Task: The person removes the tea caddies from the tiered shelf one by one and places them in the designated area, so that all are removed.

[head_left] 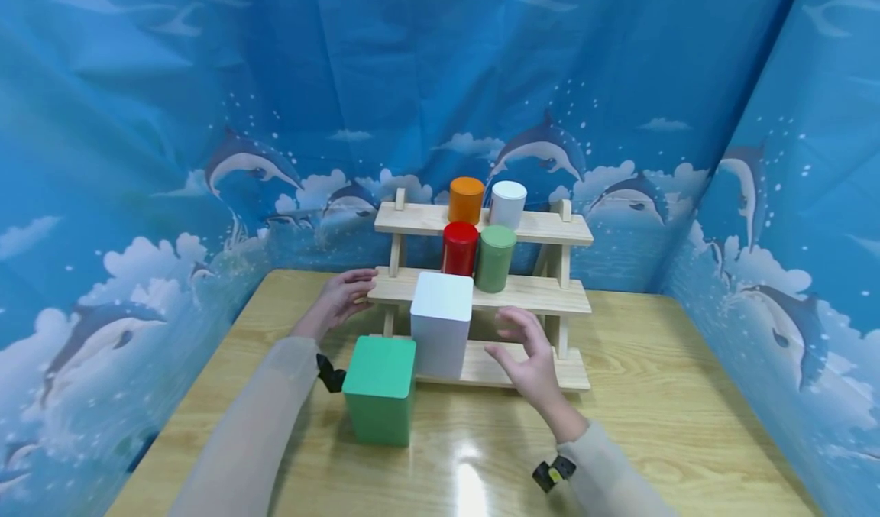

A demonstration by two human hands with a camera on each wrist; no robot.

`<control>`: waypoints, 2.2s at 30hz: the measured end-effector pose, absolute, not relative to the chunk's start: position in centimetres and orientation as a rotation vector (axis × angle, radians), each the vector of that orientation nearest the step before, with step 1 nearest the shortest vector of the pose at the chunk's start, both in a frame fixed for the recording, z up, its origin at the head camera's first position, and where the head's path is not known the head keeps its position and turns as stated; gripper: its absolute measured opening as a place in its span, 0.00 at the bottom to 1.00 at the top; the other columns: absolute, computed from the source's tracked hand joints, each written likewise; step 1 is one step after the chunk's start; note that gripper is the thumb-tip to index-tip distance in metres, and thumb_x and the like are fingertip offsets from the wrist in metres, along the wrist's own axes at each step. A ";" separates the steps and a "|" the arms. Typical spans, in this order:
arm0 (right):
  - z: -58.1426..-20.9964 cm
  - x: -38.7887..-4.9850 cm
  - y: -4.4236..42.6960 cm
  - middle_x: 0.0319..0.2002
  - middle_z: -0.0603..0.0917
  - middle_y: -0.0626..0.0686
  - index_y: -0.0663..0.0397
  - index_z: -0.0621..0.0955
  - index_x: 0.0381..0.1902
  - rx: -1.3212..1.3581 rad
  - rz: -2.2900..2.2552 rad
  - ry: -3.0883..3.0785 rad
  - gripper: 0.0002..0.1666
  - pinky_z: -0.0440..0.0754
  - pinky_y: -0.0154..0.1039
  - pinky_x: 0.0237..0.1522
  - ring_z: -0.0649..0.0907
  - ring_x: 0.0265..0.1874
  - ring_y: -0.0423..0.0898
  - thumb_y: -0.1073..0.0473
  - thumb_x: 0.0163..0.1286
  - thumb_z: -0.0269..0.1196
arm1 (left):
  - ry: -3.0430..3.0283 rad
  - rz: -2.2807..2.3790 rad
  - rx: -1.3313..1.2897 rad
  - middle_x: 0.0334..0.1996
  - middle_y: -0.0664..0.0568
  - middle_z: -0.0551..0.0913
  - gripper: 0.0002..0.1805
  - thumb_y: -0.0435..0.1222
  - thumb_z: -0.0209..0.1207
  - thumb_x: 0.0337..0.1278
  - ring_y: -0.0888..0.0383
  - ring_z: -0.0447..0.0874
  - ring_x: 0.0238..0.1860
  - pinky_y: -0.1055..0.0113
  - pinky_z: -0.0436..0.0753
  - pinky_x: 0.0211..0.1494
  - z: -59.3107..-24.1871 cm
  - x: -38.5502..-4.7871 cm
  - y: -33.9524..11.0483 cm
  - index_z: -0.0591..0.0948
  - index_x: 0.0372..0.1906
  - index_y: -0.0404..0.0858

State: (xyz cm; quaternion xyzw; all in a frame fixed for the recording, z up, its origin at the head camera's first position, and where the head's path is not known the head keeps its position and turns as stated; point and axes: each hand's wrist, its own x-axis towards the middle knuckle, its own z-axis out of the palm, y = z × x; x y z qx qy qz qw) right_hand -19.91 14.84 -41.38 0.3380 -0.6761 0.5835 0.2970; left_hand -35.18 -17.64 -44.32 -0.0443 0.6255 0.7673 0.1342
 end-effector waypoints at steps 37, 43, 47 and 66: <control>-38.6 -22.7 13.3 0.66 0.60 0.65 0.70 0.66 0.62 0.964 1.417 -2.215 0.40 0.69 0.61 0.53 0.63 0.63 0.59 0.72 0.51 0.70 | 1.777 2.274 -0.150 0.56 0.47 0.71 0.21 0.33 0.59 0.60 0.56 0.78 0.44 0.63 0.79 0.41 -44.6 -35.2 -17.6 0.74 0.58 0.39; -38.3 -22.9 12.8 0.66 0.59 0.67 0.68 0.66 0.62 0.984 1.382 -2.230 0.41 0.69 0.62 0.52 0.63 0.62 0.61 0.71 0.51 0.70 | 1.782 2.275 -0.106 0.54 0.48 0.72 0.22 0.33 0.57 0.61 0.58 0.79 0.42 0.64 0.79 0.40 -44.5 -35.0 -17.5 0.72 0.60 0.38; -38.2 -22.9 12.6 0.64 0.60 0.69 0.68 0.67 0.61 0.983 1.350 -2.238 0.40 0.70 0.60 0.52 0.64 0.61 0.61 0.71 0.51 0.70 | 1.792 2.272 -0.089 0.48 0.50 0.75 0.21 0.33 0.57 0.62 0.59 0.79 0.40 0.65 0.79 0.39 -44.5 -34.9 -17.5 0.72 0.60 0.38; -38.4 -23.4 12.4 0.62 0.61 0.72 0.67 0.75 0.52 1.028 1.318 -2.214 0.30 0.65 0.62 0.55 0.65 0.58 0.66 0.71 0.49 0.71 | 1.817 2.251 -0.100 0.55 0.48 0.71 0.23 0.35 0.58 0.61 0.58 0.78 0.42 0.64 0.78 0.41 -44.6 -35.1 -17.6 0.71 0.62 0.38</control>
